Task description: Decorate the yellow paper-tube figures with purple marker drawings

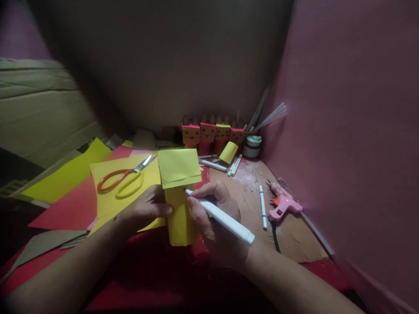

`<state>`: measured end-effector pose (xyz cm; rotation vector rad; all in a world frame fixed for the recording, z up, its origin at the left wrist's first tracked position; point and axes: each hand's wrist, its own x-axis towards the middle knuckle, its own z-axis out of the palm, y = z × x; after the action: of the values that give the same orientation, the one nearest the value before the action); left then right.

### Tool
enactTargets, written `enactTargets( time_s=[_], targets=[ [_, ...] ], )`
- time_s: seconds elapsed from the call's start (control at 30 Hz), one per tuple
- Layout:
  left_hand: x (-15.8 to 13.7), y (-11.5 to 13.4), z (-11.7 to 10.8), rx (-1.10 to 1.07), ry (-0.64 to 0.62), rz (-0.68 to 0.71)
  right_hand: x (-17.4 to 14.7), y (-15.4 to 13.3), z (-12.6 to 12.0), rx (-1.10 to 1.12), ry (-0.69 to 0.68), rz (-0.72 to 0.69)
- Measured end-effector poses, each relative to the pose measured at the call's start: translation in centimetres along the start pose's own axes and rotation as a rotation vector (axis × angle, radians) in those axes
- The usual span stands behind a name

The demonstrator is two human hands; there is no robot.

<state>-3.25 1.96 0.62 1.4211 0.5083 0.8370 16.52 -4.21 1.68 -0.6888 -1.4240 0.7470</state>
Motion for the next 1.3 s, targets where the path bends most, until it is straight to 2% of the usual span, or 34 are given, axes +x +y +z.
enactTargets(
  time_s=[0.3,0.83,1.13,1.23,1.3],
  targets=[
    [-0.1,0.1,0.2,0.002,0.008,-0.019,-0.3,0.3,-0.5,-0.040,-0.040,0.029],
    [0.0,0.5,0.4,0.048,0.061,-0.007,-0.7,-0.3,-0.7,0.009,-0.220,0.087],
    [0.1,0.3,0.2,0.041,0.028,-0.011,-0.6,-0.9,-0.9,-0.049,-0.251,0.082],
    [0.1,0.4,0.3,0.038,0.043,-0.003,-0.8,-0.6,-0.9,0.011,-0.261,0.091],
    [0.1,0.5,0.3,0.035,0.053,-0.001,-1.0,-0.4,-0.9,0.102,-0.221,0.077]
  ],
)
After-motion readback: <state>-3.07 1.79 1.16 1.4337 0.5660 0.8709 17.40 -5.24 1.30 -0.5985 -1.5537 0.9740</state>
